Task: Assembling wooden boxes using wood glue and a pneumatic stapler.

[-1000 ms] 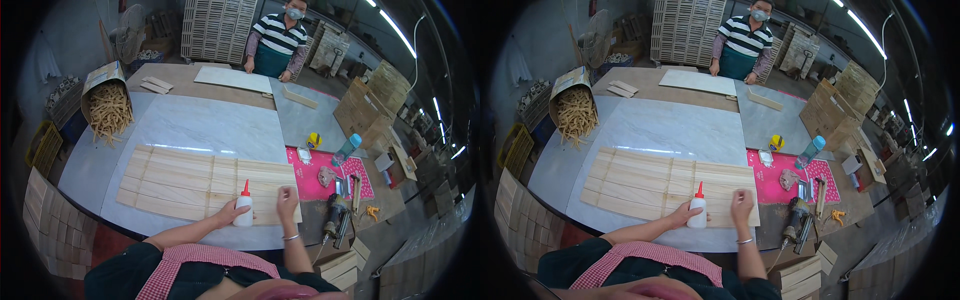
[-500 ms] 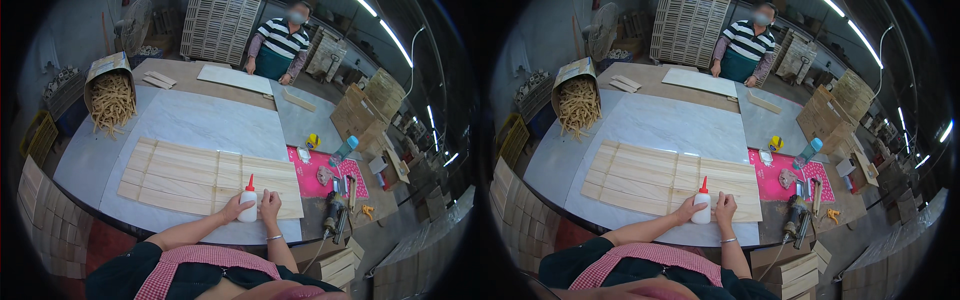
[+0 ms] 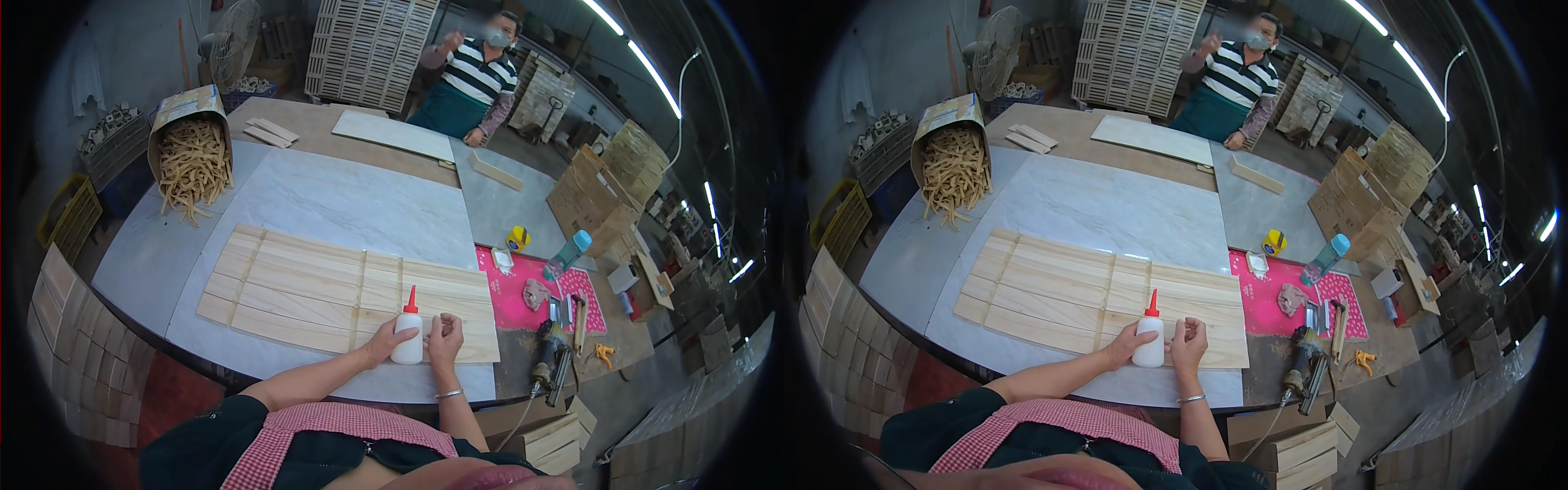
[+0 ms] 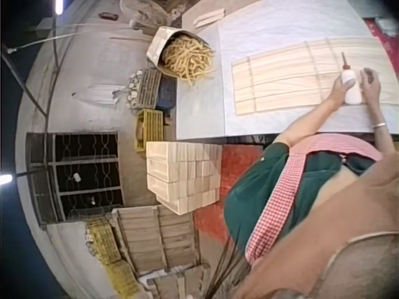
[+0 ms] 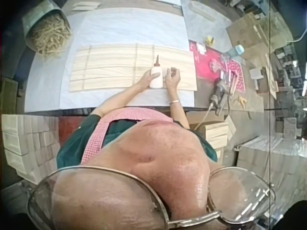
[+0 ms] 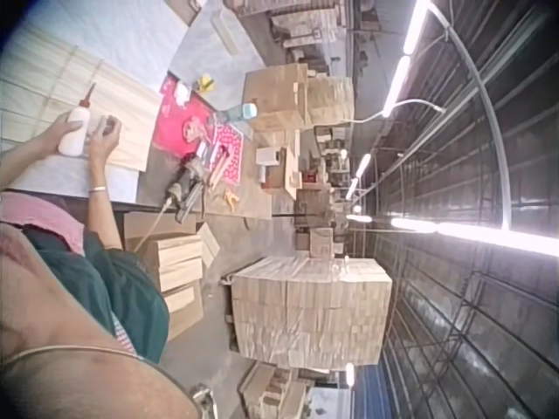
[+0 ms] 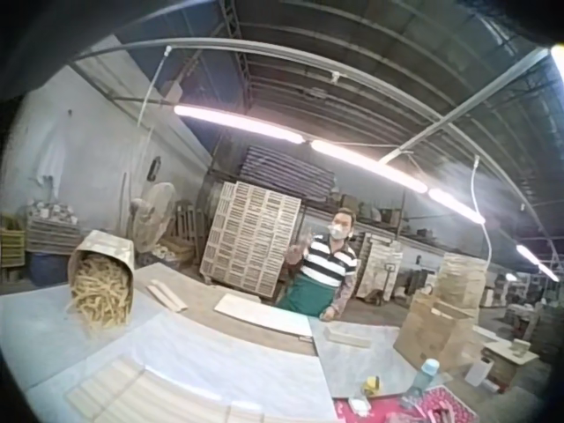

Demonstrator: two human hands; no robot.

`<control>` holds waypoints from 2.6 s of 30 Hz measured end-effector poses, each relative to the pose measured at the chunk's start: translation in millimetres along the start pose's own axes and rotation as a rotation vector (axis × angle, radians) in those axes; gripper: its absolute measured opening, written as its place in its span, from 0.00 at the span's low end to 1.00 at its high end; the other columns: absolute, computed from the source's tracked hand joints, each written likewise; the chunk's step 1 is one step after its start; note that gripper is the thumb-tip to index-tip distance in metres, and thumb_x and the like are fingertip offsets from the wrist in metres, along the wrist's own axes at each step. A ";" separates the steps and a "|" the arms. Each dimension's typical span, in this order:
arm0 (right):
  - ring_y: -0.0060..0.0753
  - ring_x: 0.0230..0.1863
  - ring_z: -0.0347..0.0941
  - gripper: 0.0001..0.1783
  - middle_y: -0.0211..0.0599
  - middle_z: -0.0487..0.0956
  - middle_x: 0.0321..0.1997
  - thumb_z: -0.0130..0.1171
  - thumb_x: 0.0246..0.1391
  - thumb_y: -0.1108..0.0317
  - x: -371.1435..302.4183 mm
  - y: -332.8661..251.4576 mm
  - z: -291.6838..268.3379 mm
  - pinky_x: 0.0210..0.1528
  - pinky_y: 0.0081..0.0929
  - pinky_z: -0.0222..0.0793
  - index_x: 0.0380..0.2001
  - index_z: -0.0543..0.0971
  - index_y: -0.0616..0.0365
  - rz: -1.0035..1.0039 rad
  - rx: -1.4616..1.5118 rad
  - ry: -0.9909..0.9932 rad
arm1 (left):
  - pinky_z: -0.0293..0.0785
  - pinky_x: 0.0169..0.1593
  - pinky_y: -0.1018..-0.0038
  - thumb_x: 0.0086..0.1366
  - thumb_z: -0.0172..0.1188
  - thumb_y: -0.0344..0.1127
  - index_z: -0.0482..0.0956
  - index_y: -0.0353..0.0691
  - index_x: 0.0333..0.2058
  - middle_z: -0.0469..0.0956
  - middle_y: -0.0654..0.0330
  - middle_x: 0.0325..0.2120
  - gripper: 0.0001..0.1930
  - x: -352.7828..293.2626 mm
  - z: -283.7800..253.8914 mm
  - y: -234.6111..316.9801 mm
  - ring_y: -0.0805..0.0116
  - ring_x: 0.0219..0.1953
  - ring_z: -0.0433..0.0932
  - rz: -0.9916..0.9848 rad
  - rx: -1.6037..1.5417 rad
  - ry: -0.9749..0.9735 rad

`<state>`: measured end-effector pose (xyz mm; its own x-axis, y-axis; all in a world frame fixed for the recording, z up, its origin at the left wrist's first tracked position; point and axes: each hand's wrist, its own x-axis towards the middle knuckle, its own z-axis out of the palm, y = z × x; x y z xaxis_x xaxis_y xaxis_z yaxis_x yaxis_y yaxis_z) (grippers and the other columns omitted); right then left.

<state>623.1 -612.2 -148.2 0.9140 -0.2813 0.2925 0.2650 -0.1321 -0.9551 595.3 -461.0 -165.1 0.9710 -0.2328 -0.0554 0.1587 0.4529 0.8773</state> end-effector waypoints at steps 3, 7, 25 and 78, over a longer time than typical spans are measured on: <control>0.21 0.18 0.66 0.12 0.34 0.75 0.23 0.56 0.65 0.68 0.0 4.6 -1.2 0.21 0.20 0.64 0.27 0.76 0.61 -0.002 -0.055 -0.078 | 0.79 0.42 0.76 0.67 0.62 0.38 0.74 0.35 0.51 0.82 0.55 0.40 0.18 0.1 -3.7 -2.7 0.70 0.37 0.82 0.009 -0.033 -0.005; 0.27 0.23 0.69 0.10 0.37 0.77 0.27 0.55 0.64 0.68 8.1 27.3 -6.7 0.29 0.26 0.70 0.30 0.77 0.64 -0.082 -0.230 -0.247 | 0.81 0.42 0.74 0.68 0.61 0.37 0.74 0.36 0.53 0.83 0.54 0.42 0.19 -1.1 -5.7 1.8 0.68 0.38 0.84 0.077 0.000 0.076; 0.36 0.37 0.62 0.16 0.39 0.67 0.37 0.53 0.68 0.54 74.7 243.6 77.6 0.39 0.35 0.61 0.41 0.64 0.53 -0.095 -0.016 -0.667 | 0.76 0.46 0.73 0.66 0.64 0.49 0.70 0.41 0.60 0.77 0.58 0.49 0.29 -87.8 -1.0 34.6 0.69 0.45 0.77 -0.008 0.073 0.182; 0.27 0.21 0.62 0.10 0.32 0.70 0.25 0.62 0.57 0.72 5.1 23.0 -1.9 0.26 0.25 0.63 0.23 0.73 0.59 -0.273 -0.245 -0.043 | 0.66 0.68 0.55 0.58 0.67 0.36 0.67 0.37 0.61 0.73 0.43 0.59 0.33 -60.1 -56.8 27.9 0.45 0.61 0.74 -0.385 -0.510 -0.486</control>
<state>633.3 -618.4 -168.6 0.8334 -0.1648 0.5276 0.4239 -0.4220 -0.8014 551.5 -385.5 -164.4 0.6636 -0.7481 0.0066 0.6428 0.5746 0.5067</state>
